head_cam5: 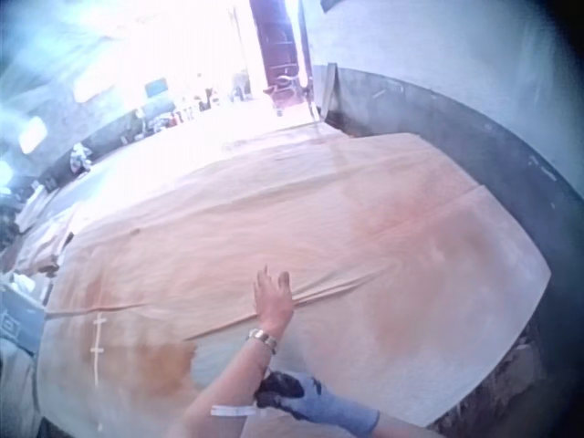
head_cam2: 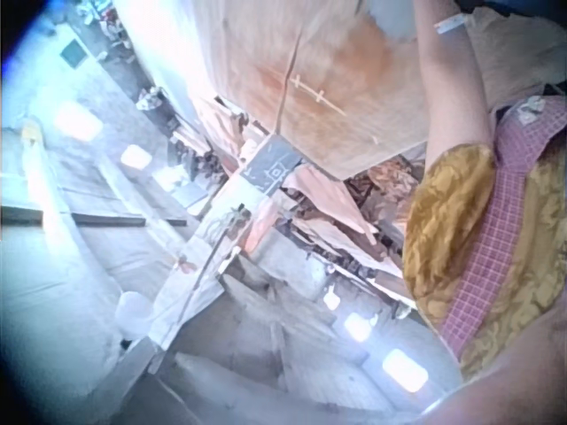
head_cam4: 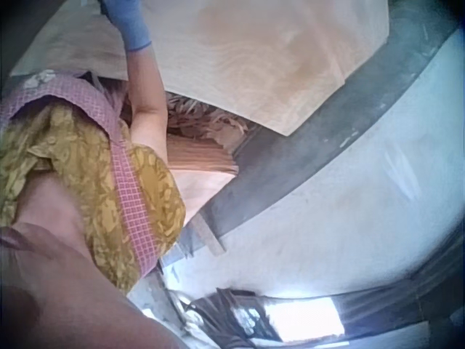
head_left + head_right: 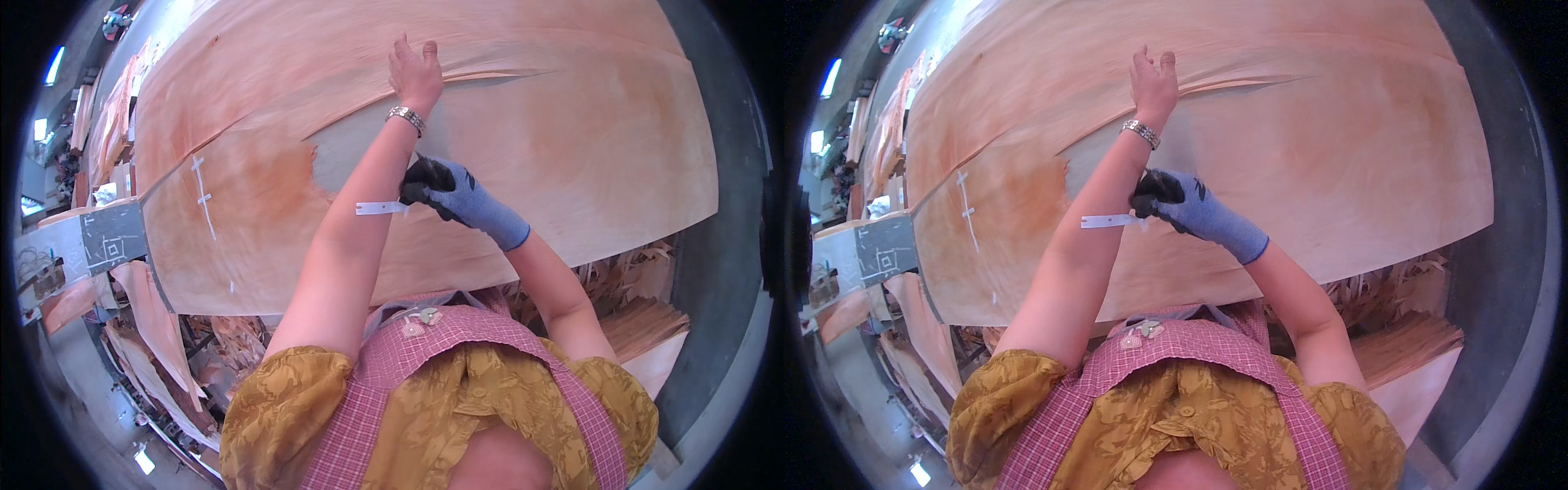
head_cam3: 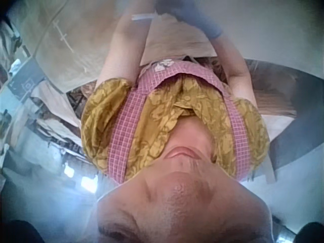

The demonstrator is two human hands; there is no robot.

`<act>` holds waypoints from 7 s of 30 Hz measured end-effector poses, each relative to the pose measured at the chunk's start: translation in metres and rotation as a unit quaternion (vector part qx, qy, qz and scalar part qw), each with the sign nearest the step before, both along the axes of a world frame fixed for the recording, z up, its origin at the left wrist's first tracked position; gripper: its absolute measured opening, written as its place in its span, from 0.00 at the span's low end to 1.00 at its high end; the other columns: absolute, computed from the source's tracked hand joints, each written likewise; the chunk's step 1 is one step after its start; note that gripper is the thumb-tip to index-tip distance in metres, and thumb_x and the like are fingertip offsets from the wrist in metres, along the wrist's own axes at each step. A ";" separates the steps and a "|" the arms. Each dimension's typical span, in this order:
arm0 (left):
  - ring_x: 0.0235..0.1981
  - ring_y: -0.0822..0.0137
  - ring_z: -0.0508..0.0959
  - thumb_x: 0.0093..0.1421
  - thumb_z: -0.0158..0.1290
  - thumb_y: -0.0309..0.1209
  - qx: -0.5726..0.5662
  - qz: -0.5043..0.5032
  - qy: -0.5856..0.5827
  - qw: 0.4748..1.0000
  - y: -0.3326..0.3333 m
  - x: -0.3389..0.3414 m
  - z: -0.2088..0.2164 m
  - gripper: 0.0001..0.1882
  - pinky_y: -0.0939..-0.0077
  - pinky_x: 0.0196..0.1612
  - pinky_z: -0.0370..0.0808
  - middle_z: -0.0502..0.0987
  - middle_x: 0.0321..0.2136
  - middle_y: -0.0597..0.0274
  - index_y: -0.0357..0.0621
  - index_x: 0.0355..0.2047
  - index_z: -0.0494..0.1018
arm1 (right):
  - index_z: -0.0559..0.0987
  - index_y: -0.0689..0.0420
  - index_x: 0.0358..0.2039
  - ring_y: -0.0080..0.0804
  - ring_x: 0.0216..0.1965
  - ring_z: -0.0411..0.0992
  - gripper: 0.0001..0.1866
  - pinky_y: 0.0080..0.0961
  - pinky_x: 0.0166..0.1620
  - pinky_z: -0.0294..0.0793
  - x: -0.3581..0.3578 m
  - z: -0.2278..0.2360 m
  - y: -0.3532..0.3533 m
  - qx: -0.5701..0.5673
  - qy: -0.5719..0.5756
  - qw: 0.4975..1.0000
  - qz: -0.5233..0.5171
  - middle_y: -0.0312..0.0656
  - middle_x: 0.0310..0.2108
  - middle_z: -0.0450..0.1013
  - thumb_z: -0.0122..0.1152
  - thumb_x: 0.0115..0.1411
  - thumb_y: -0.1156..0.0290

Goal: The person repairs a wood veneer sheet by applying a patch and tape over a hole, trimming the excess wood with a knife, and moving the sheet to a stack.

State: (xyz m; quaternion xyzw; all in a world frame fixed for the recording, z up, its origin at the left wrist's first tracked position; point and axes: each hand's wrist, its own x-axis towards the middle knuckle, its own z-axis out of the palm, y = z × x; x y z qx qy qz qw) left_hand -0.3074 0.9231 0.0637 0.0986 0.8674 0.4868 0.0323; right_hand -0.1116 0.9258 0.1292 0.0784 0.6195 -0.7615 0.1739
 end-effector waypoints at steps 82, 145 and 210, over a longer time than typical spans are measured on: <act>0.57 0.63 0.70 0.58 0.55 0.39 -0.258 -0.318 0.332 0.850 0.045 0.053 -0.091 0.27 0.56 0.58 0.62 0.70 0.59 0.64 0.47 0.58 0.70 | 0.78 0.57 0.43 0.22 0.22 0.75 0.21 0.14 0.19 0.63 0.015 -0.099 0.202 0.048 -0.277 0.932 -0.228 0.40 0.30 0.80 0.61 0.62 0.51; 0.60 0.52 0.63 0.49 0.61 0.51 -0.238 -0.402 0.194 0.863 0.135 0.044 -0.060 0.41 0.56 0.56 0.62 0.55 0.67 0.45 0.56 0.63 0.64 | 0.82 0.55 0.38 0.45 0.37 0.78 0.32 0.38 0.40 0.73 -0.033 -0.137 0.348 0.625 -0.146 0.746 -0.177 0.47 0.31 0.80 0.61 0.53 0.36; 0.41 0.66 0.80 0.64 0.52 0.26 0.215 0.083 -0.120 0.966 -0.369 0.223 -0.050 0.17 0.74 0.41 0.78 0.77 0.47 0.55 0.35 0.53 0.70 | 0.80 0.53 0.37 0.48 0.40 0.75 0.13 0.41 0.44 0.73 -0.264 -0.099 -0.060 0.580 0.238 0.707 0.328 0.48 0.37 0.77 0.62 0.60 0.57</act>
